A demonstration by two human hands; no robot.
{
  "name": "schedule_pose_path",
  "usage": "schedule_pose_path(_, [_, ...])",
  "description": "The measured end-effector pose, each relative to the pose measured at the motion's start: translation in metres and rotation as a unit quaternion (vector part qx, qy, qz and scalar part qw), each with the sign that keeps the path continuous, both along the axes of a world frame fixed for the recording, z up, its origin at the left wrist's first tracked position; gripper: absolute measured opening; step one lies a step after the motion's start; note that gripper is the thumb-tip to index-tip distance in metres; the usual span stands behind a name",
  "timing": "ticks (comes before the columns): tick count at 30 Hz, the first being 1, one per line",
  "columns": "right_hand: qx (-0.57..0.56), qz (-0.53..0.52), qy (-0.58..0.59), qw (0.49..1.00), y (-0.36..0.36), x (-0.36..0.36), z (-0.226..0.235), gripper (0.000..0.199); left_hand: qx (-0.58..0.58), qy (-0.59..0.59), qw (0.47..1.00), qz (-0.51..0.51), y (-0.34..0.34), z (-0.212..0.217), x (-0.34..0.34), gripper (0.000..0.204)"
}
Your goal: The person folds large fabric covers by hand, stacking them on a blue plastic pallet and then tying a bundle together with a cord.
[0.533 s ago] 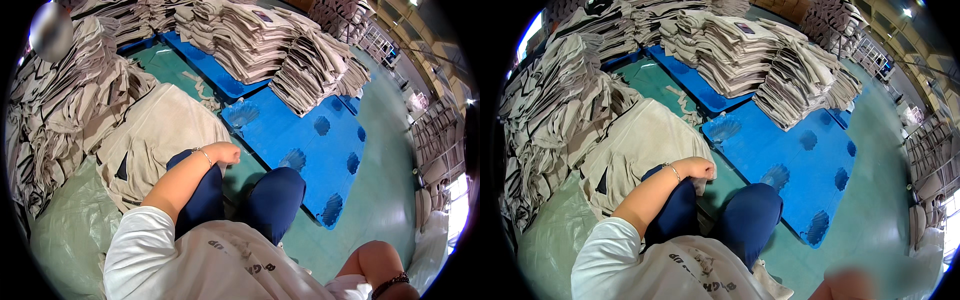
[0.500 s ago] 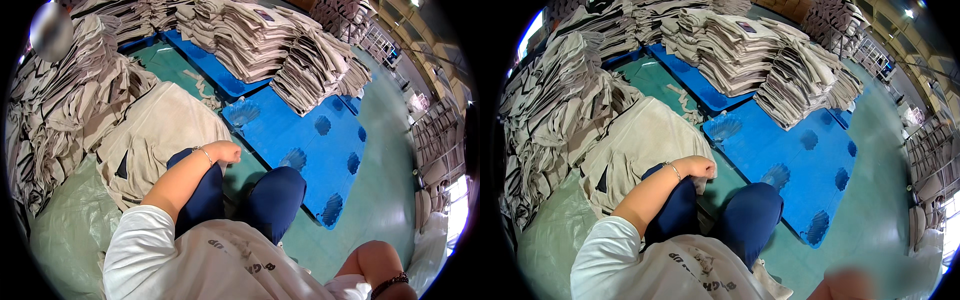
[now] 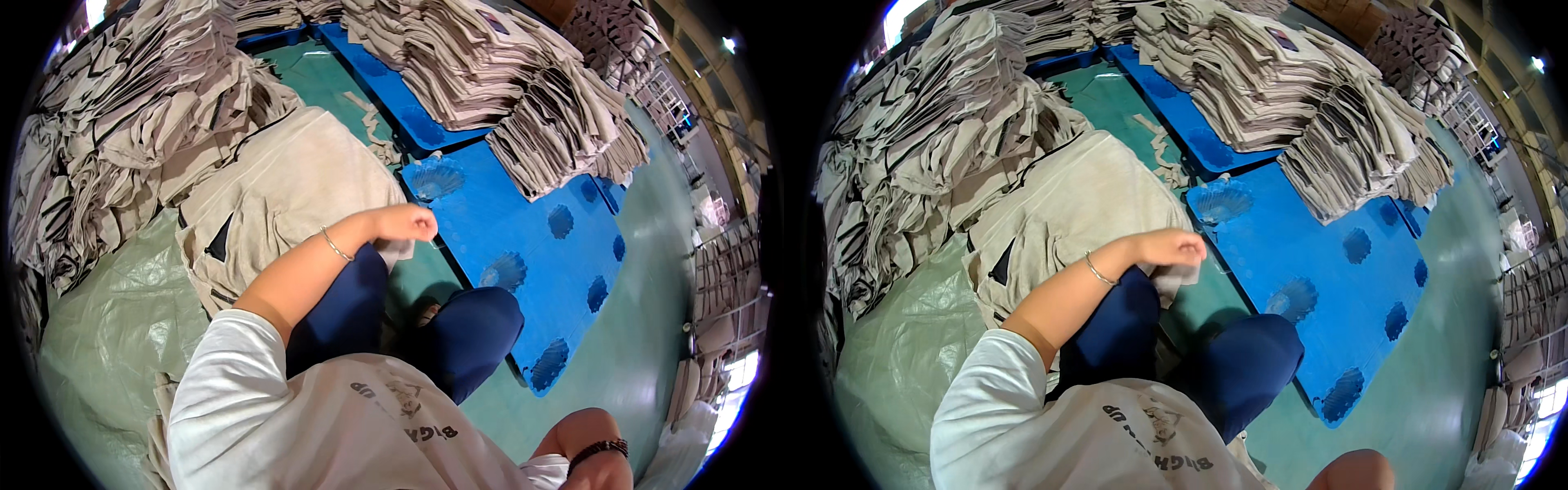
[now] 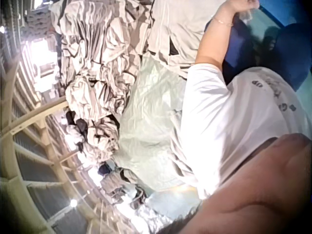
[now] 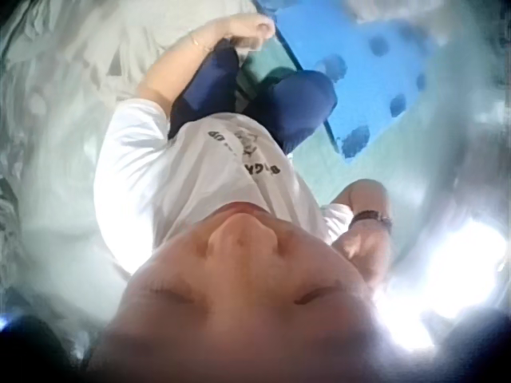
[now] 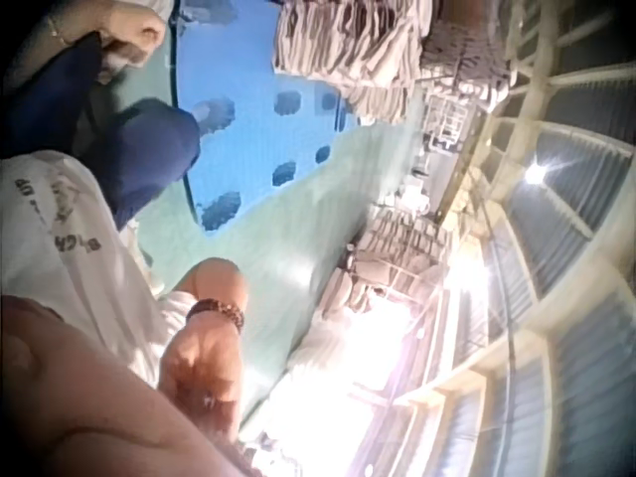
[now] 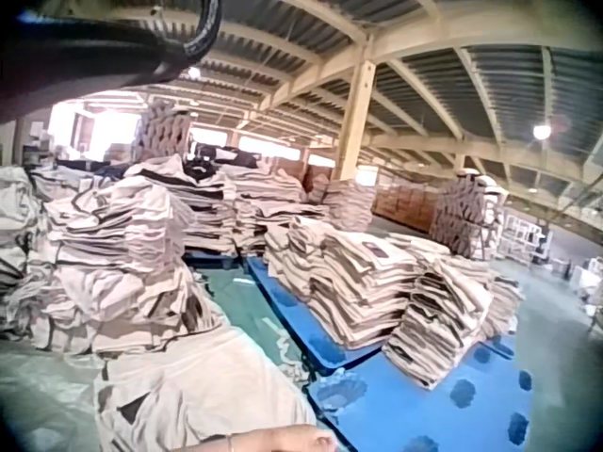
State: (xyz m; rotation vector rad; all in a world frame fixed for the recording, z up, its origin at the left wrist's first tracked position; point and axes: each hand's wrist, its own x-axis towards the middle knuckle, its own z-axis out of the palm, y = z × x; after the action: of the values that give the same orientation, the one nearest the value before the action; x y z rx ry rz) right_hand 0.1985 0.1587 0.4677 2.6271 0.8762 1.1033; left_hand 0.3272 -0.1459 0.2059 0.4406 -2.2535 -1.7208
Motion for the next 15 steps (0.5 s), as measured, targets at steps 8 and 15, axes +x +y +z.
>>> schedule_pose_path(8, [0.067, -0.526, -0.181, 0.828, -0.078, -0.049, -0.103, 0.015, 0.063, -0.125, 0.964, 0.227, -0.091, -0.074, 0.096, 0.018])
schedule_pose_path(15, [0.442, -0.573, 0.070, 0.687, -0.188, -0.059, -0.212, 0.018, -0.064, -0.382, 0.783, 0.486, -0.140, -0.137, 0.207, 0.051])
